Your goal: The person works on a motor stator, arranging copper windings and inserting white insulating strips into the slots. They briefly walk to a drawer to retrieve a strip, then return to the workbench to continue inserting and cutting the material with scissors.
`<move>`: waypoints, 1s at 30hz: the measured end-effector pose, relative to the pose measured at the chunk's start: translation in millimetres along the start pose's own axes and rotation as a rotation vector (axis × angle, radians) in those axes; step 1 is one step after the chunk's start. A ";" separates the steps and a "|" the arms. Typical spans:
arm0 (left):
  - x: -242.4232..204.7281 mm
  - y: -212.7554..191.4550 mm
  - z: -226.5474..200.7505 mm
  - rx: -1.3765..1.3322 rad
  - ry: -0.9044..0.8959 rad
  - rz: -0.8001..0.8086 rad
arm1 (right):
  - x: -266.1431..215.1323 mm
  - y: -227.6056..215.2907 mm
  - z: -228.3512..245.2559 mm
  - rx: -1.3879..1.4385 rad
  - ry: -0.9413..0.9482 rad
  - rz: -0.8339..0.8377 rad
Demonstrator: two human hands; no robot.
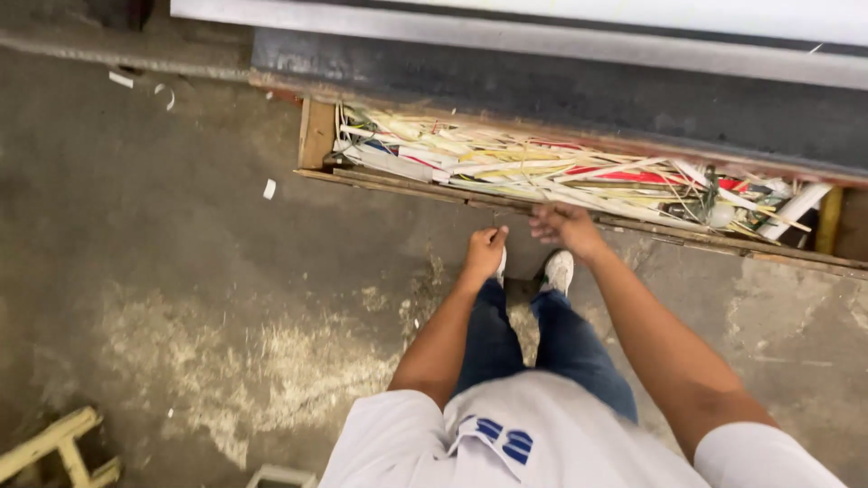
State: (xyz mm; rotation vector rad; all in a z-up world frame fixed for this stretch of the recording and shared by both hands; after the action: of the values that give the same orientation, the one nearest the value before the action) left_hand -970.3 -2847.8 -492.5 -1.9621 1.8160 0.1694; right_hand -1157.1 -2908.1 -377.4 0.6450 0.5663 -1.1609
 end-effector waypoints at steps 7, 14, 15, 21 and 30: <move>-35.5 -27.8 -97.1 0.286 0.146 0.282 | 46.7 -12.9 -7.9 -0.108 -0.047 -0.017; 9.4 -106.7 -199.5 0.384 0.320 -0.087 | 94.7 -74.1 -20.6 -0.578 -0.269 -0.253; 18.5 -112.2 -200.4 0.419 0.299 -0.114 | 98.5 -80.2 -15.7 -0.798 -0.323 -0.296; 93.6 -64.0 -120.3 0.501 0.109 0.126 | 131.1 -63.3 36.5 -1.344 -0.265 -0.286; 80.9 -38.7 -101.6 0.511 0.104 0.236 | 189.8 -71.0 -5.1 -1.780 -0.201 -0.172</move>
State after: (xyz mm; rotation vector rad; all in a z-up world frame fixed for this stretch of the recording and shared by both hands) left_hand -944.8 -2962.2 -424.5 -1.4255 1.9170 -0.3017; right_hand -1167.8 -3045.2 -526.2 -1.0414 1.1885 -0.4753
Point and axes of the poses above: each hand's wrist, its own x-axis towards the middle knuckle, its own y-axis out of the palm, z = x × y, the point moved 7 cm from there along x, towards the middle knuckle, and after that the axes turned 6 degrees about z, right-handed, at the moved point
